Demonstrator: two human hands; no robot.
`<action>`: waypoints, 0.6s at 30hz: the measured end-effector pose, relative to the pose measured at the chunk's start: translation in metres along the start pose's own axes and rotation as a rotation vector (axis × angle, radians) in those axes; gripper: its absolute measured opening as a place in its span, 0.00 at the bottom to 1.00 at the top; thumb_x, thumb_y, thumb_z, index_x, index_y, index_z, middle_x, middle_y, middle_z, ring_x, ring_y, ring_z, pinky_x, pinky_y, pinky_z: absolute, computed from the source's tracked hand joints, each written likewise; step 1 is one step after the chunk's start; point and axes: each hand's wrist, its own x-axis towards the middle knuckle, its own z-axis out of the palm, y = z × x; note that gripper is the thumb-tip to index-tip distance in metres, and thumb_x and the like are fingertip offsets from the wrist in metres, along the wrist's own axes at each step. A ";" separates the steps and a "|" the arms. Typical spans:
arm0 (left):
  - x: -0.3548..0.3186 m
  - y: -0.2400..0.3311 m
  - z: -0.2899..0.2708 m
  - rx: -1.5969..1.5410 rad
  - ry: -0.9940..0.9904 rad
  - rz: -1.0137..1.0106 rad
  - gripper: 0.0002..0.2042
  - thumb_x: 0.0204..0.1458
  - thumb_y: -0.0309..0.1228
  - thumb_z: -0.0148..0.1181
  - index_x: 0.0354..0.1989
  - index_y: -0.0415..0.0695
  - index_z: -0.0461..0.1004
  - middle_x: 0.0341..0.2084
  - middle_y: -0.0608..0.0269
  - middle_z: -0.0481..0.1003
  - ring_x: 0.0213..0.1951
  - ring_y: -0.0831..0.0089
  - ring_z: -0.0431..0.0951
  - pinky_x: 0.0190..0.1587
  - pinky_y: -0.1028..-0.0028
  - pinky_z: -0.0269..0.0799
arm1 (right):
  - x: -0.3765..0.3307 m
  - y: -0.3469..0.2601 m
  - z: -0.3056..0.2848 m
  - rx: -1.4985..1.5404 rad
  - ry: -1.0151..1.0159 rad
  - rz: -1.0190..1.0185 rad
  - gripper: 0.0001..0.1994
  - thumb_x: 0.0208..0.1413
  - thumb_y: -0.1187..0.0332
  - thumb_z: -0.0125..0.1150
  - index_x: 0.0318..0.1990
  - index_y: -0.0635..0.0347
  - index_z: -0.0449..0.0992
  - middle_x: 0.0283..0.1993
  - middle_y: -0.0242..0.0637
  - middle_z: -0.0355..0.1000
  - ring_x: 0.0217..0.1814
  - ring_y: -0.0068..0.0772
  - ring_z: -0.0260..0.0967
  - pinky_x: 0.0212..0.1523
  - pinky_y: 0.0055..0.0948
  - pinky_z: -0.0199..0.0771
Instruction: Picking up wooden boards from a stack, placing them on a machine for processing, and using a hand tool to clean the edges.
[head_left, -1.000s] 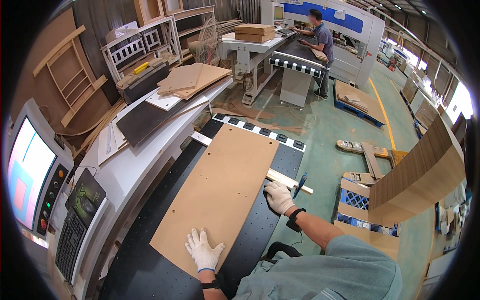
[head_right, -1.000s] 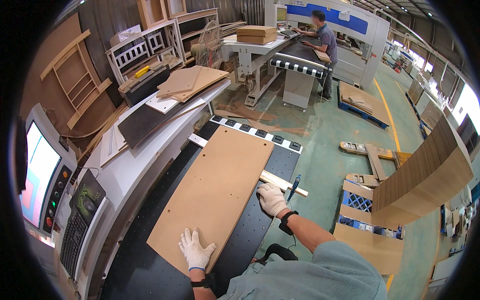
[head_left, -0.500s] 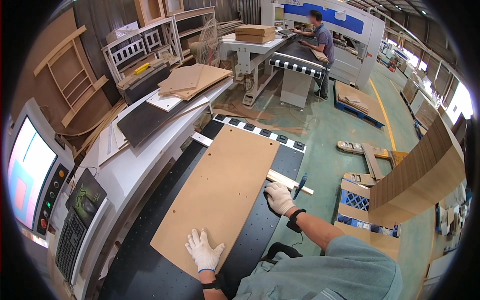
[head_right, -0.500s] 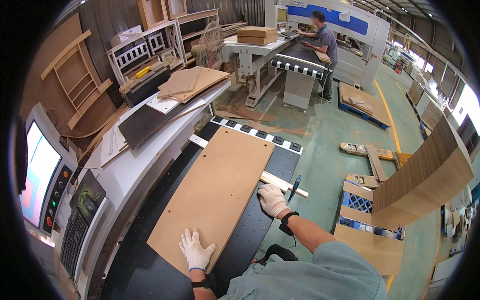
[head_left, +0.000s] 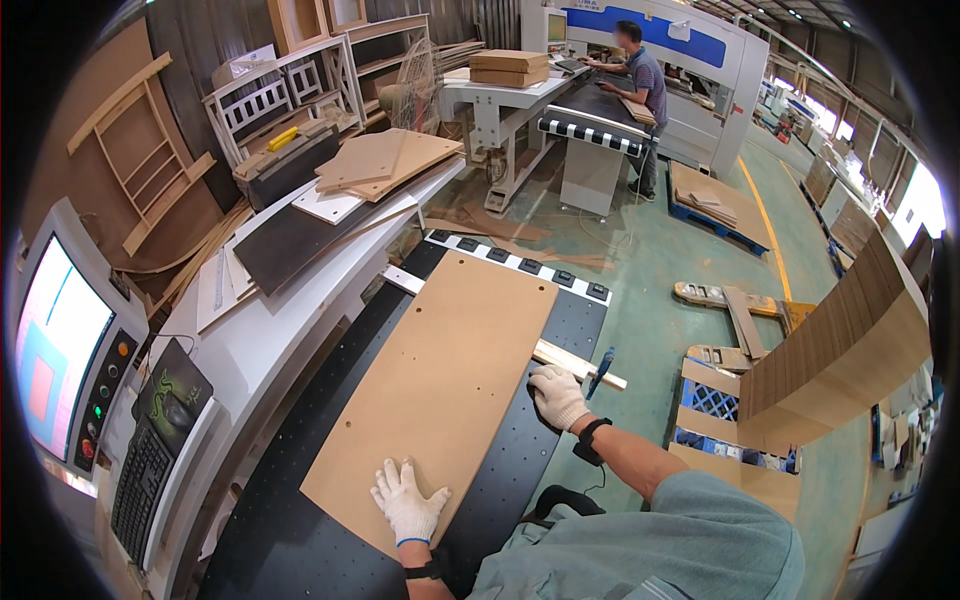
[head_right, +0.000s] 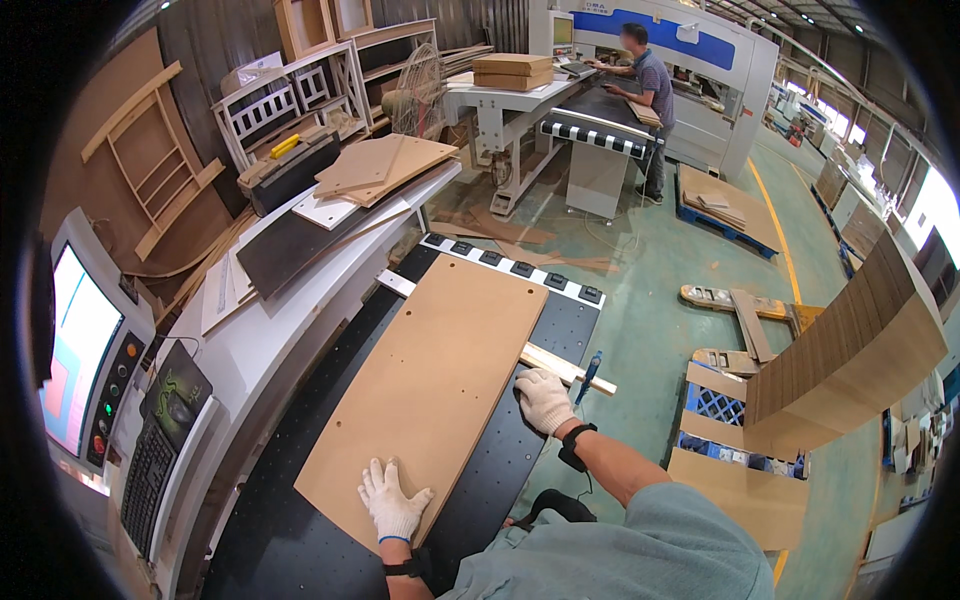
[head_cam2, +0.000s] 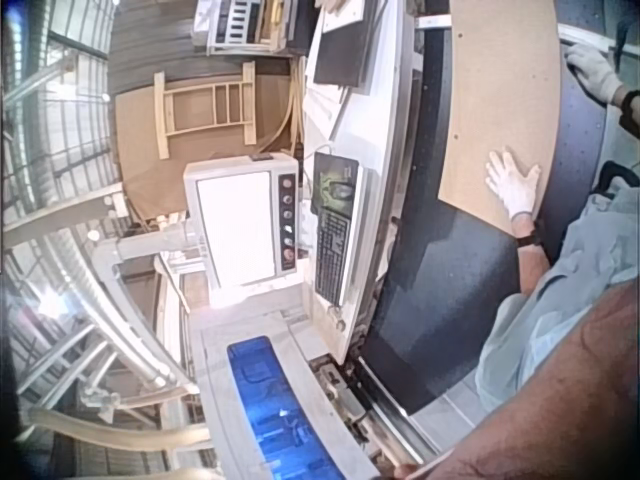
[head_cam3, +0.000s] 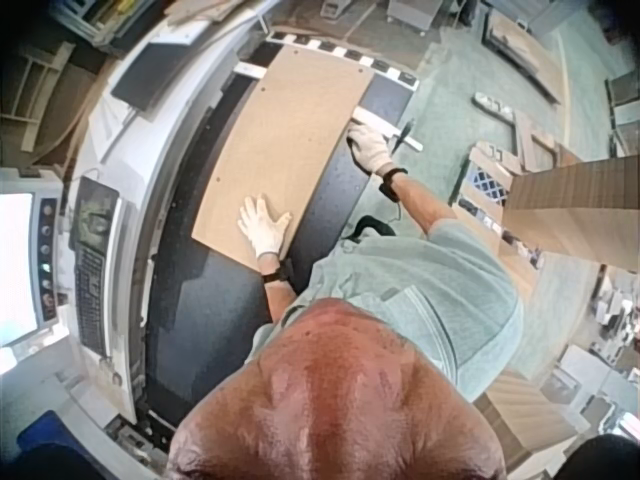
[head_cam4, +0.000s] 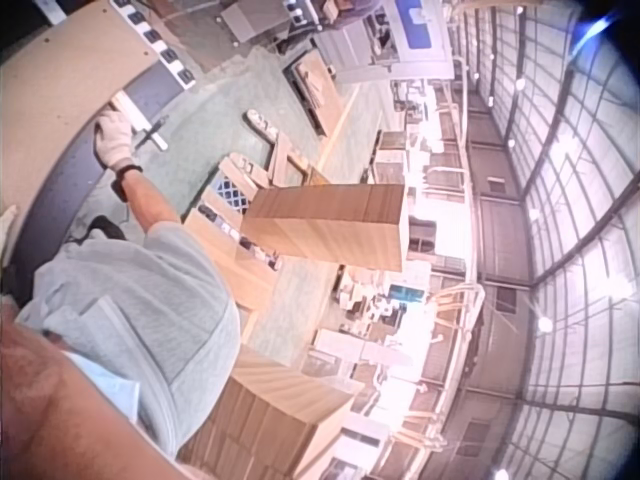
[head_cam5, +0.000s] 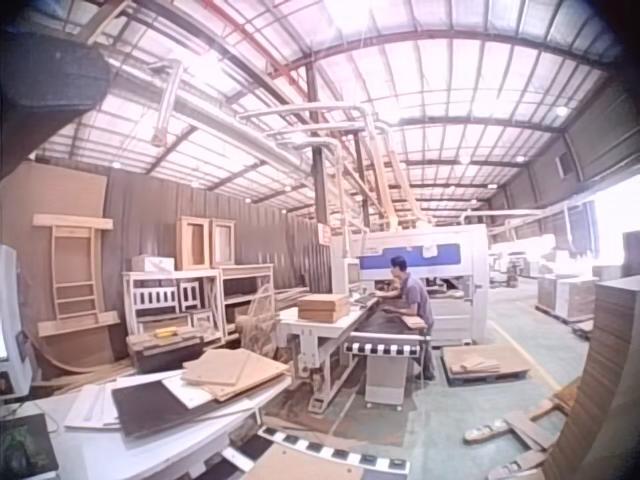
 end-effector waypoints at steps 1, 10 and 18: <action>0.000 0.000 0.000 0.002 0.001 0.001 0.49 0.42 0.55 0.78 0.74 0.48 0.67 0.77 0.43 0.56 0.78 0.41 0.53 0.78 0.42 0.45 | 0.000 0.000 0.000 0.000 0.001 0.001 0.08 0.57 0.71 0.62 0.43 0.58 0.80 0.51 0.39 0.78 0.57 0.47 0.75 0.61 0.45 0.73; -0.002 0.001 0.000 -0.003 0.002 -0.002 0.49 0.42 0.54 0.79 0.74 0.48 0.66 0.77 0.43 0.56 0.78 0.41 0.52 0.79 0.43 0.45 | -0.001 0.000 0.000 0.010 0.011 -0.002 0.07 0.57 0.71 0.62 0.43 0.57 0.80 0.50 0.38 0.78 0.57 0.47 0.75 0.61 0.45 0.73; -0.003 0.000 0.000 0.003 0.031 0.027 0.48 0.42 0.55 0.78 0.72 0.45 0.68 0.76 0.42 0.58 0.77 0.41 0.54 0.78 0.43 0.46 | -0.002 0.000 0.000 0.010 0.036 -0.014 0.06 0.57 0.71 0.62 0.41 0.57 0.80 0.48 0.38 0.78 0.56 0.47 0.75 0.59 0.45 0.74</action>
